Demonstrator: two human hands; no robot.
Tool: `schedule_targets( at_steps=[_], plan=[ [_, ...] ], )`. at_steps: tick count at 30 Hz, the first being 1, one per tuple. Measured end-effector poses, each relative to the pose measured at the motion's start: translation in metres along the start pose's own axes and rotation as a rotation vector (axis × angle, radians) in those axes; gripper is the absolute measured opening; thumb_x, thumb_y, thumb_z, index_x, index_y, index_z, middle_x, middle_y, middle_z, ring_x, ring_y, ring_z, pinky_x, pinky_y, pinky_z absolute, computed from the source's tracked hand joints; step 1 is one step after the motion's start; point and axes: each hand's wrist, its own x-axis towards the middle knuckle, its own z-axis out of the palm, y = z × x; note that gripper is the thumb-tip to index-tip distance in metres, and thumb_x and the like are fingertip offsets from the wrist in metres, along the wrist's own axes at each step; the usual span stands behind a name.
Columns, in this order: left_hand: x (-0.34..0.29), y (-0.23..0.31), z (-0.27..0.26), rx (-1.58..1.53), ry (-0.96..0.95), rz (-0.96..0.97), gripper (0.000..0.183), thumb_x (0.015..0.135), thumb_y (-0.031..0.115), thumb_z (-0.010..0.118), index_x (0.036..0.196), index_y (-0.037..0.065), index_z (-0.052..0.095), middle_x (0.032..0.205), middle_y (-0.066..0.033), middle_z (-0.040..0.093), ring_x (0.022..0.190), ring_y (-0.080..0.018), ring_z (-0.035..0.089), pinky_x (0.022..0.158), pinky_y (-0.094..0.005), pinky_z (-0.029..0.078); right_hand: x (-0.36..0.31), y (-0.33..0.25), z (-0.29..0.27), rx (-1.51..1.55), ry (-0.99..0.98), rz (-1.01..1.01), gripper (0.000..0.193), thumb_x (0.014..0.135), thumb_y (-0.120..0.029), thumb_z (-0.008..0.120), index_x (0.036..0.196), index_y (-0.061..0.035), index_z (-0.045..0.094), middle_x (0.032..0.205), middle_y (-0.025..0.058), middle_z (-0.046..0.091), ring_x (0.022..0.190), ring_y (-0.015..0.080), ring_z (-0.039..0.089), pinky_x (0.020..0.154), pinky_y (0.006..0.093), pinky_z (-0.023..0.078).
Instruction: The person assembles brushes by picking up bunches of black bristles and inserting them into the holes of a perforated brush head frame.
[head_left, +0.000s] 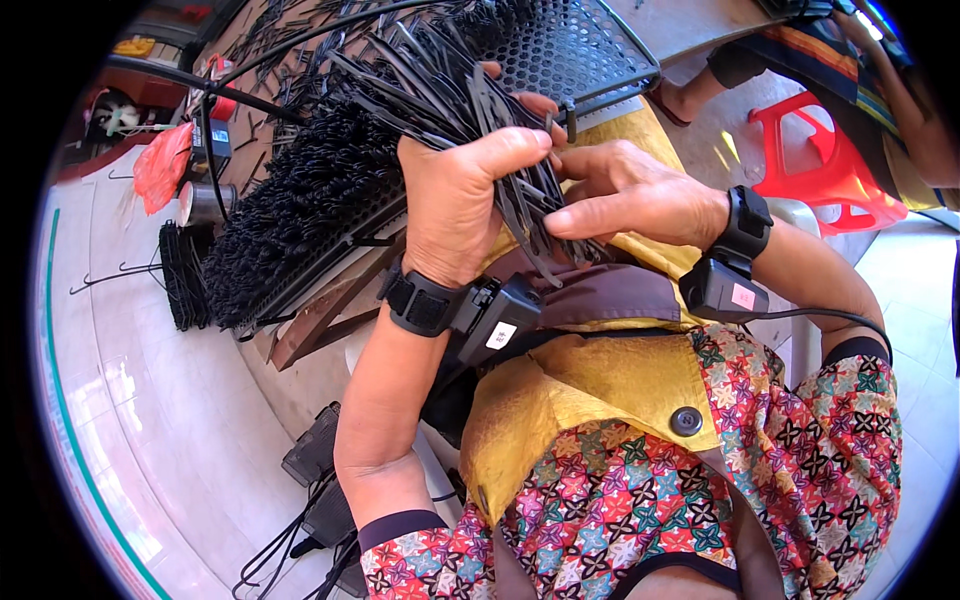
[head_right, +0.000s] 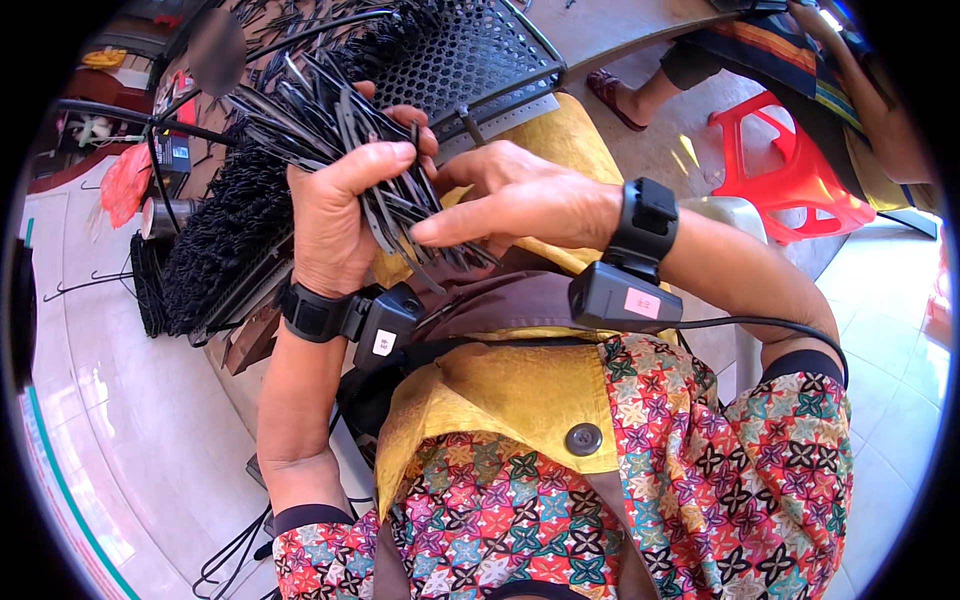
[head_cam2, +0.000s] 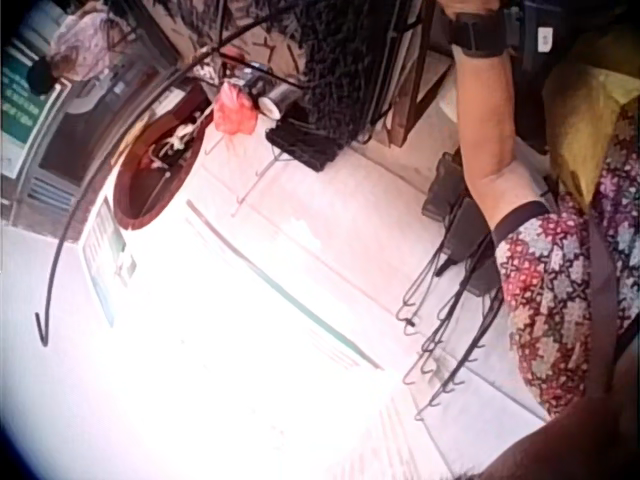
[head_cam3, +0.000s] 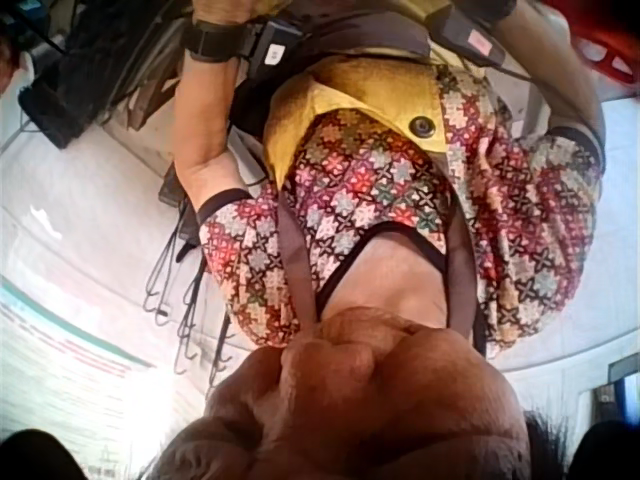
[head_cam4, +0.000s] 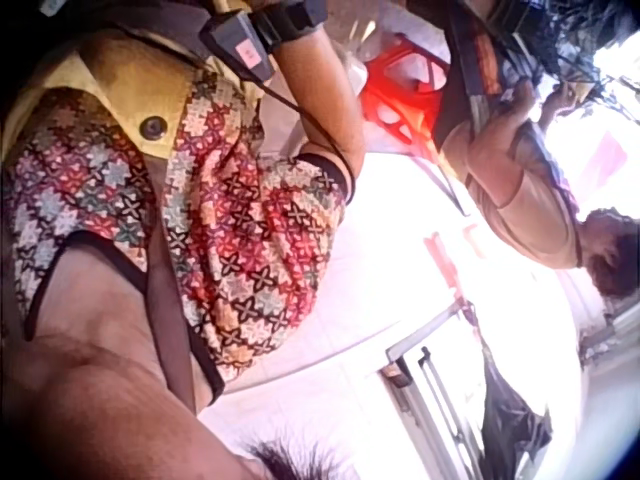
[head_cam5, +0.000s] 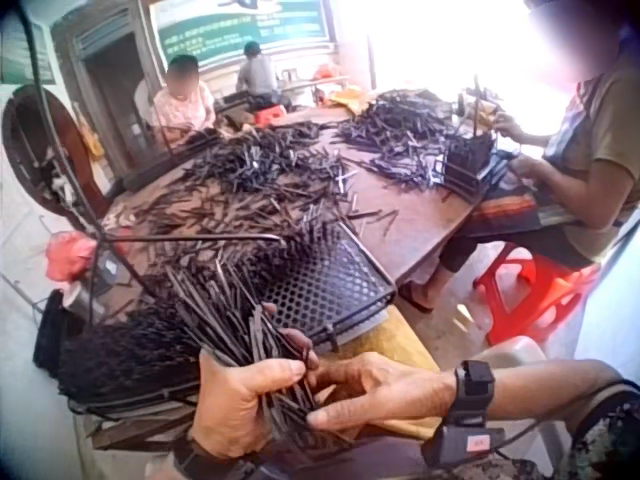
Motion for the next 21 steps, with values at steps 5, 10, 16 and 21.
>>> schedule_targets(
  at_steps=[5,10,16,21],
  plan=[
    [-0.009,0.001,-0.008,0.021,-0.01,-0.042,0.054,0.066,-0.012,0.06,0.115,-0.001,0.043,0.085,-0.0138,0.062,0.072,-0.022,0.063,0.062,-0.0315,0.054,-0.009,0.022,-0.022,0.018,0.077,0.162,0.027,0.083,-0.02,0.063,0.097,0.0037,0.063,0.078,0.0101,0.065,0.07,0.0133,0.063,0.059,0.0242,0.052],
    [-0.013,0.016,-0.007,0.04,-0.002,-0.05,0.056,0.065,-0.011,0.061,0.116,-0.001,0.041,0.085,-0.0133,0.061,0.071,-0.0222,0.063,0.063,-0.0324,0.053,-0.001,0.054,0.003,-0.527,-0.132,-0.135,0.022,0.075,-0.009,0.065,0.095,-0.0007,0.064,0.077,0.0154,0.064,0.069,0.0241,0.062,0.065,0.034,0.048],
    [-0.022,0.022,-0.007,0.136,0.013,-0.024,0.062,0.062,-0.002,0.065,0.118,0.002,0.039,0.087,-0.0134,0.057,0.072,-0.0259,0.06,0.063,-0.0356,0.052,0.013,0.073,0.016,-0.605,-0.268,-0.354,0.018,0.075,-0.007,0.062,0.093,-0.0005,0.063,0.087,0.0175,0.062,0.079,0.033,0.06,0.07,0.0389,0.047],
    [-0.034,0.009,-0.013,0.122,0.042,-0.079,0.063,0.06,-0.002,0.066,0.117,0.002,0.041,0.084,-0.012,0.058,0.071,-0.0251,0.06,0.062,-0.0369,0.051,0.007,0.058,0.019,-0.668,-0.245,-0.271,0.016,0.075,-0.008,0.061,0.089,-0.0001,0.062,0.079,0.0173,0.062,0.076,0.0328,0.061,0.069,0.0395,0.047]
  ],
)
